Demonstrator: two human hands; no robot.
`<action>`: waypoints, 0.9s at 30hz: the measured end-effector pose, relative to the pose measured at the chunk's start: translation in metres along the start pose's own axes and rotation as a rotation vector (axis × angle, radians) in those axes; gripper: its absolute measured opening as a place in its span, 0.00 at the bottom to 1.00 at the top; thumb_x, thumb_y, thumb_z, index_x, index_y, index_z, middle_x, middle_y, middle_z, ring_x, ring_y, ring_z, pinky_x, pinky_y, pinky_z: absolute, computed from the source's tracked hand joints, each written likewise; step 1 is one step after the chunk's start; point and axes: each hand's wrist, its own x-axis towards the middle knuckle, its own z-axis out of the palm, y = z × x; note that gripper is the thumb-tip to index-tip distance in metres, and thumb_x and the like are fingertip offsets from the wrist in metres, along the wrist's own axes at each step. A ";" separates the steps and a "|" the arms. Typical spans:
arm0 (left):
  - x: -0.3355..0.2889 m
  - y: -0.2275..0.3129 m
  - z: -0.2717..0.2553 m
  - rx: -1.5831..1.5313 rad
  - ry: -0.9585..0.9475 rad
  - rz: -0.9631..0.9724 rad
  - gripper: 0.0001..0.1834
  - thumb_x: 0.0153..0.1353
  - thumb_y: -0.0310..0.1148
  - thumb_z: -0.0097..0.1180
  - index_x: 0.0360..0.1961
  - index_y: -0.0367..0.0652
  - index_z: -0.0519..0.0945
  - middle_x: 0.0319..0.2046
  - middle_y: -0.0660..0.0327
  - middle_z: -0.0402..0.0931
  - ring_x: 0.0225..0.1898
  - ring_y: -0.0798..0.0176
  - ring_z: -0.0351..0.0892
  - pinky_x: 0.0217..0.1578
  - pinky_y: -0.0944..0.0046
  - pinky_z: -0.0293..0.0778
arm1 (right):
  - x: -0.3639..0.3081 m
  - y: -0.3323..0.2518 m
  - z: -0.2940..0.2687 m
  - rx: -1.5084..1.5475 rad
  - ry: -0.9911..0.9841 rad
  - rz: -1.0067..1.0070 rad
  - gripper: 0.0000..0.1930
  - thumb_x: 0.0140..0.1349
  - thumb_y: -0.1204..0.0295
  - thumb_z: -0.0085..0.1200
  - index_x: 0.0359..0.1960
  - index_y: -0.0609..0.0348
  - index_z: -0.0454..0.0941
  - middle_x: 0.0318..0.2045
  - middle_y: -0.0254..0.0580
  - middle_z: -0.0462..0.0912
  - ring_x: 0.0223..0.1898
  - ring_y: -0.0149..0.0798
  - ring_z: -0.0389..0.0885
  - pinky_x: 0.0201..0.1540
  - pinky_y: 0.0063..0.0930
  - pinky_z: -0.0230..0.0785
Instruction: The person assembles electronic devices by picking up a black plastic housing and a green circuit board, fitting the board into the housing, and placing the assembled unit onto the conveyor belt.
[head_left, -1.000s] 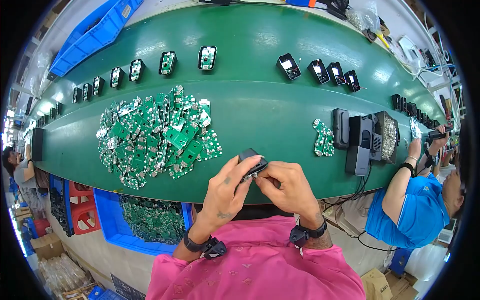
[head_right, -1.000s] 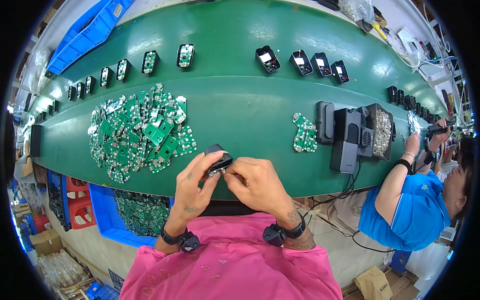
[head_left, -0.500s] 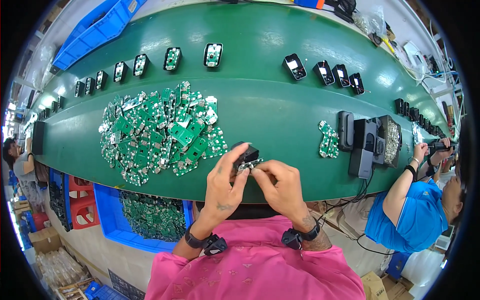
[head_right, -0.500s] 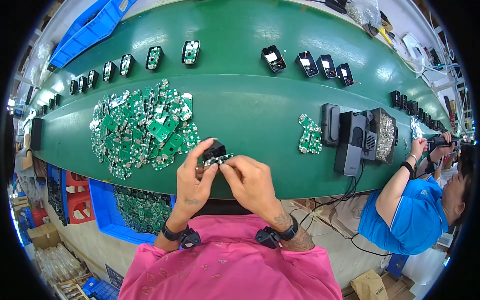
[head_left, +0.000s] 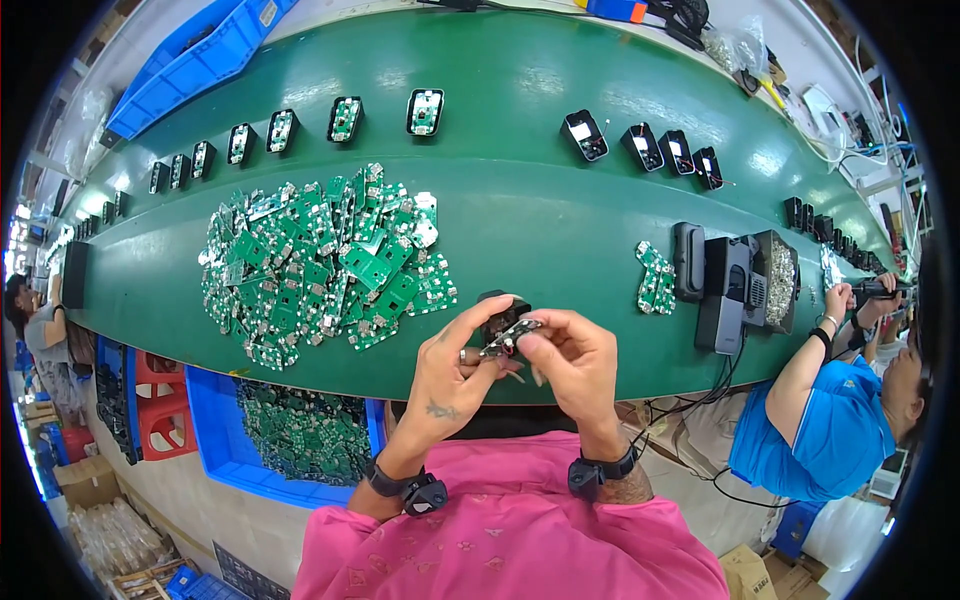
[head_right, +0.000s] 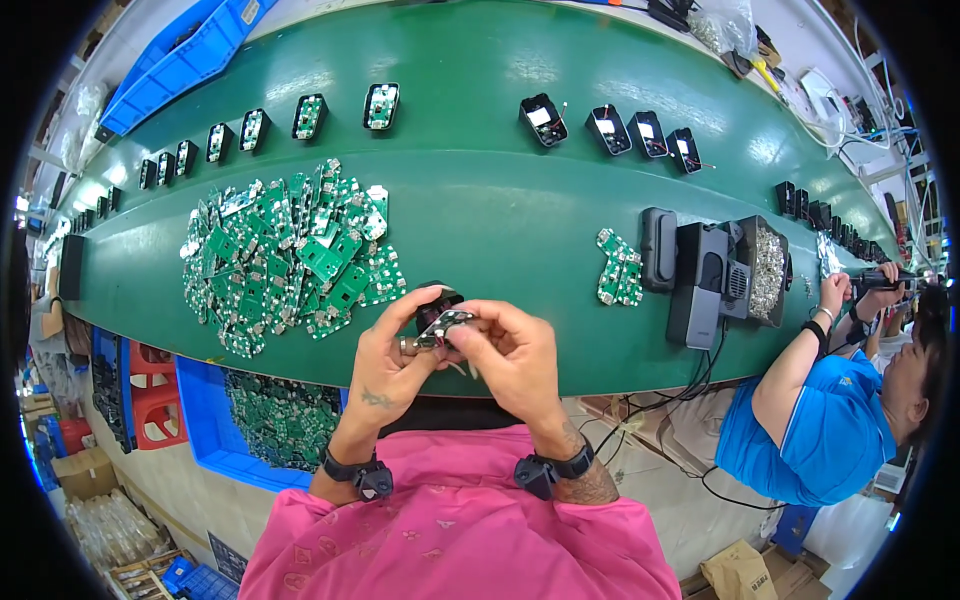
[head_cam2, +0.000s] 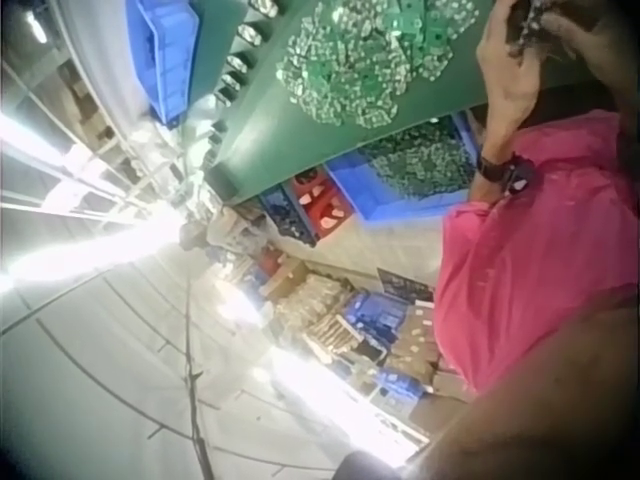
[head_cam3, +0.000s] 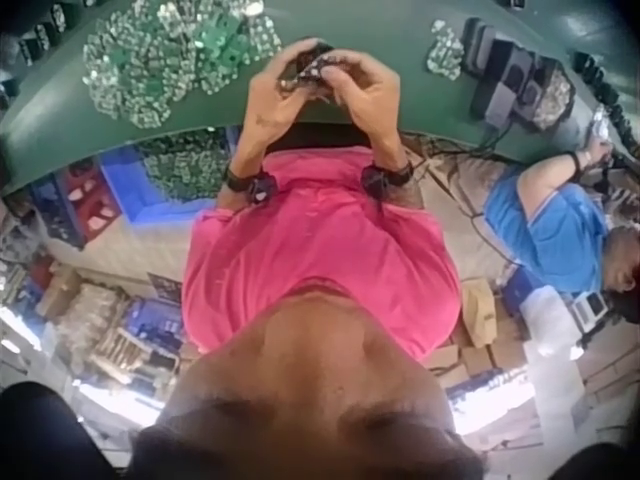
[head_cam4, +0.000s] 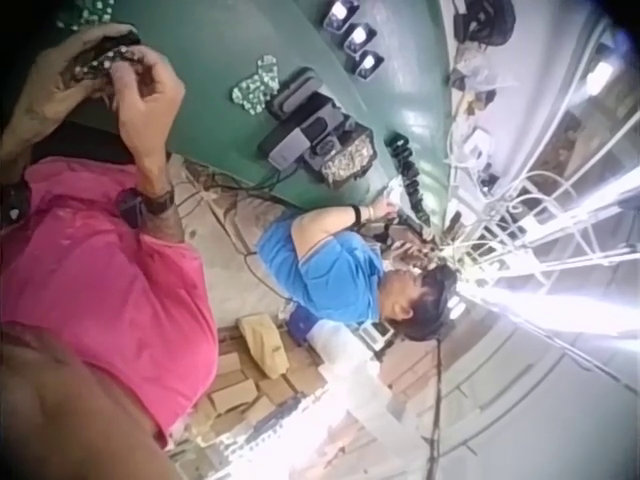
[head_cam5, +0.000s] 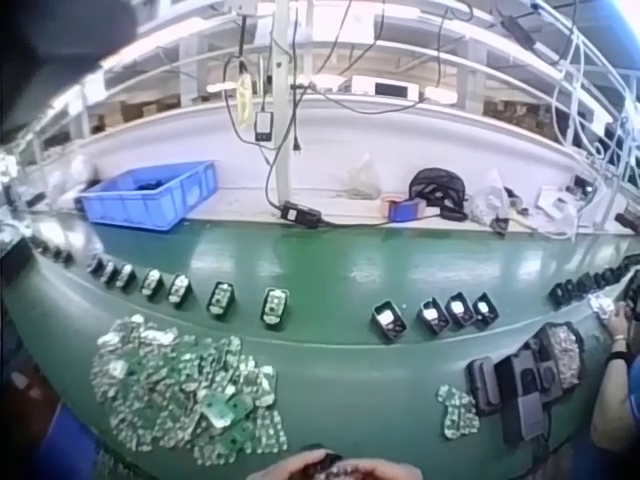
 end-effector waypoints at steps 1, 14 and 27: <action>-0.001 0.001 0.000 -0.005 0.002 0.007 0.32 0.57 0.09 0.50 0.63 0.42 0.72 0.56 0.55 0.73 0.49 0.62 0.82 0.45 0.65 0.84 | 0.001 0.003 -0.005 -0.055 0.025 0.043 0.05 0.66 0.78 0.58 0.39 0.69 0.79 0.29 0.36 0.83 0.24 0.20 0.75 0.25 0.15 0.67; 0.002 -0.007 0.011 0.303 0.141 0.358 0.24 0.57 0.18 0.62 0.56 0.42 0.79 0.52 0.54 0.79 0.45 0.64 0.83 0.37 0.68 0.82 | 0.007 -0.023 -0.014 -0.191 -0.220 0.293 0.11 0.66 0.70 0.61 0.26 0.63 0.80 0.16 0.30 0.78 0.14 0.19 0.69 0.15 0.17 0.56; 0.003 0.000 0.000 0.441 0.182 0.275 0.30 0.54 0.11 0.47 0.59 0.41 0.77 0.53 0.46 0.79 0.51 0.49 0.83 0.50 0.61 0.77 | 0.006 -0.018 -0.004 -0.714 -0.139 0.007 0.15 0.66 0.67 0.59 0.22 0.63 0.78 0.12 0.31 0.73 0.14 0.20 0.66 0.17 0.23 0.56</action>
